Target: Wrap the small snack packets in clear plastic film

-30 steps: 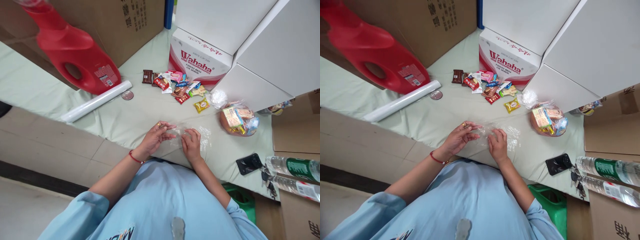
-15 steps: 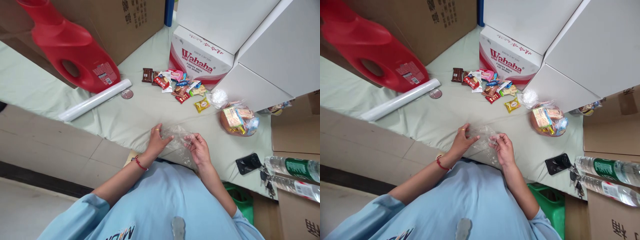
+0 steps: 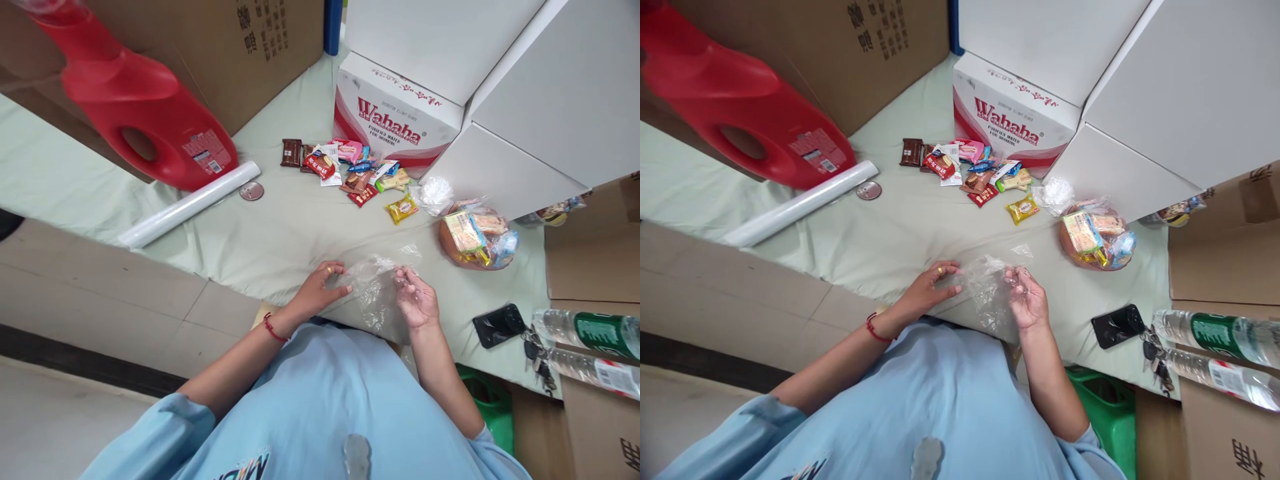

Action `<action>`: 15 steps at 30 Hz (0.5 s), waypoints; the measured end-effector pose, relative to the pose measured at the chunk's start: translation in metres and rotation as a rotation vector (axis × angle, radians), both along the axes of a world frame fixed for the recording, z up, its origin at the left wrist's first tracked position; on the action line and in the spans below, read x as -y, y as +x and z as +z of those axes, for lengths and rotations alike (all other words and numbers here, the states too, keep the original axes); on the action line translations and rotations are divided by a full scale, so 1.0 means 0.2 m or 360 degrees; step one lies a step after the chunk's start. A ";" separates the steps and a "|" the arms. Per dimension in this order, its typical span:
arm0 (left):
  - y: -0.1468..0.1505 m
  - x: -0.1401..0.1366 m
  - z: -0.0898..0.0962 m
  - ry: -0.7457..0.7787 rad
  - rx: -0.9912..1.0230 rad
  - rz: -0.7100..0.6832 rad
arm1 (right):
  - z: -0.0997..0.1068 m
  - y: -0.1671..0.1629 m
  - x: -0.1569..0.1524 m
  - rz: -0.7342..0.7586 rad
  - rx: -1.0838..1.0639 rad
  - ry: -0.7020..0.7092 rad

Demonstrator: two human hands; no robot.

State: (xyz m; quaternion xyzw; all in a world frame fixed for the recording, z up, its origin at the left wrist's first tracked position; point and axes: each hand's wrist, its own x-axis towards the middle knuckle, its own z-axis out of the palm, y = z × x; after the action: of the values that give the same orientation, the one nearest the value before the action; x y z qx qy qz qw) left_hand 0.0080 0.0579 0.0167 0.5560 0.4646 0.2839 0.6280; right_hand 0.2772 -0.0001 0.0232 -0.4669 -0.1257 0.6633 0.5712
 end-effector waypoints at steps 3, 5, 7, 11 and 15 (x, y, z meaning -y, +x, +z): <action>0.01 0.02 0.01 -0.0122 0.0102 -0.0106 | 0.00 0.02 0.01 -0.0049 -0.0074 0.0032; 0.02 0.02 0.01 -0.0169 0.0117 -0.0068 | 0.00 0.02 0.02 -0.0073 -0.0140 0.0018; 0.01 0.00 0.02 -0.0257 0.0235 0.0094 | 0.00 0.02 0.02 -0.0089 -0.0195 -0.0022; -0.02 -0.09 0.05 -0.0579 0.0667 0.0381 | -0.03 0.03 0.02 -0.0109 -0.0110 -0.0129; -0.01 -0.17 0.07 -0.0575 0.0551 0.0548 | -0.06 0.02 0.01 -0.0168 0.0162 -0.0210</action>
State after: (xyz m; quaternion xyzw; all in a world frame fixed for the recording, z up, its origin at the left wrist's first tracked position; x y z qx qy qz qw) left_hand 0.0064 0.0921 0.0299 0.2918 0.4809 0.3895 0.7293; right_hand 0.2808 -0.0027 0.0111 -0.5428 -0.0858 0.6144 0.5662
